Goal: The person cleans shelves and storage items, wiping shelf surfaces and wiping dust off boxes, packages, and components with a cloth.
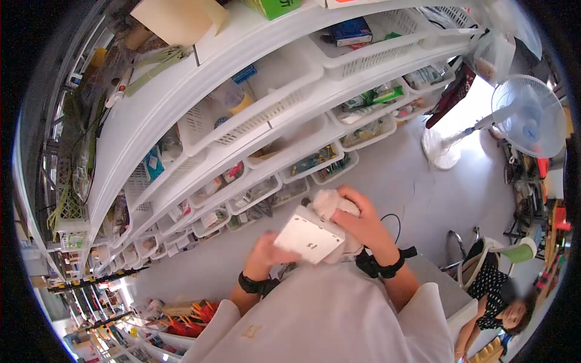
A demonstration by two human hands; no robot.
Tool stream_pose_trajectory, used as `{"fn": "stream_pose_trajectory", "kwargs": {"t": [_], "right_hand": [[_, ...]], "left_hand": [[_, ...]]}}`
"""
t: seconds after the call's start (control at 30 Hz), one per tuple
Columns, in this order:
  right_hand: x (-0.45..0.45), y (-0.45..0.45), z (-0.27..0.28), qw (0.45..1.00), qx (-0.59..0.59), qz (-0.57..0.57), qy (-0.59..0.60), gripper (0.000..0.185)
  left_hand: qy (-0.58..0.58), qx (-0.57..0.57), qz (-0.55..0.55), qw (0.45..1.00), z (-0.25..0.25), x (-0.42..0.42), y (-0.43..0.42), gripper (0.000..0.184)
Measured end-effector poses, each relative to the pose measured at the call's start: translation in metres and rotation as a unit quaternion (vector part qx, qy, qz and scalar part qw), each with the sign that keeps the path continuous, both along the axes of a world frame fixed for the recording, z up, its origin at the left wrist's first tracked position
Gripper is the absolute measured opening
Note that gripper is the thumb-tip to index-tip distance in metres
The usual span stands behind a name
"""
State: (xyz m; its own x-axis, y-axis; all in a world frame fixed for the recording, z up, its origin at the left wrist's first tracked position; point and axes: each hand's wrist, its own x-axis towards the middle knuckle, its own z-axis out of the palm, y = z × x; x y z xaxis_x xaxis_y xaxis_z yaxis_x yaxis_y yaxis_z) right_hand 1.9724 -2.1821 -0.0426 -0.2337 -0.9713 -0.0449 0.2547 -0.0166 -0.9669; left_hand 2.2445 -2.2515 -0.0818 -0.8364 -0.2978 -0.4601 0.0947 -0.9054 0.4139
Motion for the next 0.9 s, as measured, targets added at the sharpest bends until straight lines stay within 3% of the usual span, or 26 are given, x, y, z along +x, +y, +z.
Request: {"fn": "stream_pose_trajectory", "kwargs": {"t": [0.1,0.2,0.33,0.43,0.53,0.6,0.73,0.8,0.9], "right_hand": [[0.005,0.001,0.014,1.000,0.012,-0.012,-0.003,0.036],[0.027,-0.006,0.004,0.972,-0.119,0.002,0.201,0.031],[0.043,-0.015,0.021,0.941,-0.172,0.017,0.291,0.031],[0.032,-0.020,0.024,0.920,-0.104,0.002,0.377,0.029],[0.029,-0.020,0.015,0.909,-0.020,0.003,0.416,0.027],[0.031,-0.017,0.013,0.913,-0.038,0.034,0.404,0.027],[0.039,-0.015,0.015,0.920,-0.106,0.063,0.371,0.030],[0.039,-0.019,0.021,0.917,-0.112,0.025,0.383,0.031],[0.033,-0.027,0.007,0.910,-0.092,-0.050,0.402,0.027]], "left_hand": [[-0.003,0.067,0.067,0.996,0.037,-0.058,-0.009,0.055],[-0.073,-0.021,0.100,0.992,0.034,-0.066,-0.008,0.057],[-0.175,-0.008,0.085,0.981,0.040,-0.073,-0.013,0.060],[-0.017,0.124,0.057,0.991,0.002,-0.054,-0.014,0.064],[-0.039,0.083,0.070,0.993,0.017,-0.070,-0.018,0.064],[0.032,0.103,0.079,0.991,0.016,-0.073,-0.028,0.062],[-0.023,0.008,0.084,0.996,0.029,-0.084,-0.032,0.059],[-0.011,0.011,0.061,0.998,0.028,-0.082,-0.028,0.058],[-0.068,-0.035,0.111,0.991,0.028,-0.070,-0.013,0.062]]}}
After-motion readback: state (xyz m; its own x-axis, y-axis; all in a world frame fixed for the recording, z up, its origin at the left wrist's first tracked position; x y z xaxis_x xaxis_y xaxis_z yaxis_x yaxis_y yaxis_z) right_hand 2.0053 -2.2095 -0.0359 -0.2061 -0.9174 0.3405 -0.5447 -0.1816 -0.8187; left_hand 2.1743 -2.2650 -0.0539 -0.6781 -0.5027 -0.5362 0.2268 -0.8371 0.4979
